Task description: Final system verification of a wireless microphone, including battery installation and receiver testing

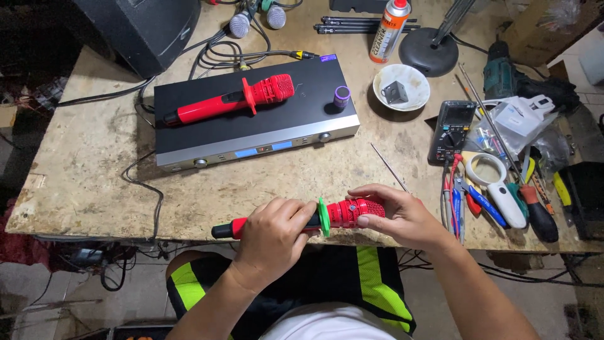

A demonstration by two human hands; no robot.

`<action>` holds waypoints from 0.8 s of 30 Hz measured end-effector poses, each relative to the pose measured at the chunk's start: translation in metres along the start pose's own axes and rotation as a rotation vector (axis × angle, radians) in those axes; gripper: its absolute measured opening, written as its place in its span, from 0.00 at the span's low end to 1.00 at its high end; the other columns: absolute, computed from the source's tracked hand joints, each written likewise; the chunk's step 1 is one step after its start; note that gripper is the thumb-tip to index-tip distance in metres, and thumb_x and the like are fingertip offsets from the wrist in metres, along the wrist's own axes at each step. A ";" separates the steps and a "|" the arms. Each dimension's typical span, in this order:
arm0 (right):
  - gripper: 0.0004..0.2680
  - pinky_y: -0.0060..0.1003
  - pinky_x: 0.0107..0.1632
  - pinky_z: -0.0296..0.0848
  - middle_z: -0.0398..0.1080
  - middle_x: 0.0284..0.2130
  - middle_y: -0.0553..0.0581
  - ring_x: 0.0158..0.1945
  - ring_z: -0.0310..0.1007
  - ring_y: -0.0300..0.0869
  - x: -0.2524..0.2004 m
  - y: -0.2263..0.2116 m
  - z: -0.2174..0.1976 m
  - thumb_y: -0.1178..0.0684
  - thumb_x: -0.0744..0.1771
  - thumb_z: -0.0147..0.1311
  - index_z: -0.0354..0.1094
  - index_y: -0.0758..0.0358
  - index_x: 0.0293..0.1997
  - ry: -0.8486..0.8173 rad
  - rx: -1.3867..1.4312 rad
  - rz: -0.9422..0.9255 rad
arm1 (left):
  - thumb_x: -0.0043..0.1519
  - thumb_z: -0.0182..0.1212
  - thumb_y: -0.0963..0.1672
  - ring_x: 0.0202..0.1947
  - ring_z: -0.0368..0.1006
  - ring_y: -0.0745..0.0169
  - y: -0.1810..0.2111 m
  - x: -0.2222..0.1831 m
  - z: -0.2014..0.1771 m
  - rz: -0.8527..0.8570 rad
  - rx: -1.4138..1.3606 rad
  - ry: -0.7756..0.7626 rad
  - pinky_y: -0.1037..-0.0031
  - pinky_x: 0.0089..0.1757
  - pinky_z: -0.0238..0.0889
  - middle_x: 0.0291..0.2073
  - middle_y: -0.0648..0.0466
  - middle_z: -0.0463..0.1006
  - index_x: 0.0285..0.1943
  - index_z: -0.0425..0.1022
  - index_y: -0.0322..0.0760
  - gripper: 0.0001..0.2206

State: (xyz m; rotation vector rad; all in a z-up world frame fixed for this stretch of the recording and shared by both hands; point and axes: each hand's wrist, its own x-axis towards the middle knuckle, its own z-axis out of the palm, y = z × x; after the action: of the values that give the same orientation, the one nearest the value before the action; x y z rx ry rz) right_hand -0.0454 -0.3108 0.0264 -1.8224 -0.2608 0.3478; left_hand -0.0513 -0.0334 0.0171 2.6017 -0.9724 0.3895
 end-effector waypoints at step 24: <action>0.36 0.38 0.33 0.84 0.73 0.45 0.66 0.39 0.83 0.49 0.000 0.006 -0.015 0.23 0.58 0.39 0.52 0.49 0.73 -0.079 0.147 0.251 | 0.50 0.65 0.38 0.38 0.73 0.53 -0.002 0.002 0.011 0.057 -0.082 0.200 0.65 0.35 0.67 0.40 0.53 0.80 0.57 0.79 0.39 0.23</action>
State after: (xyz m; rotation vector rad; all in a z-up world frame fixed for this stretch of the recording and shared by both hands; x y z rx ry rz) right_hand -0.0393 -0.3260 0.0249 -1.7006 -0.0582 0.5998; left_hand -0.0476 -0.0375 0.0076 2.4120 -0.9731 0.5985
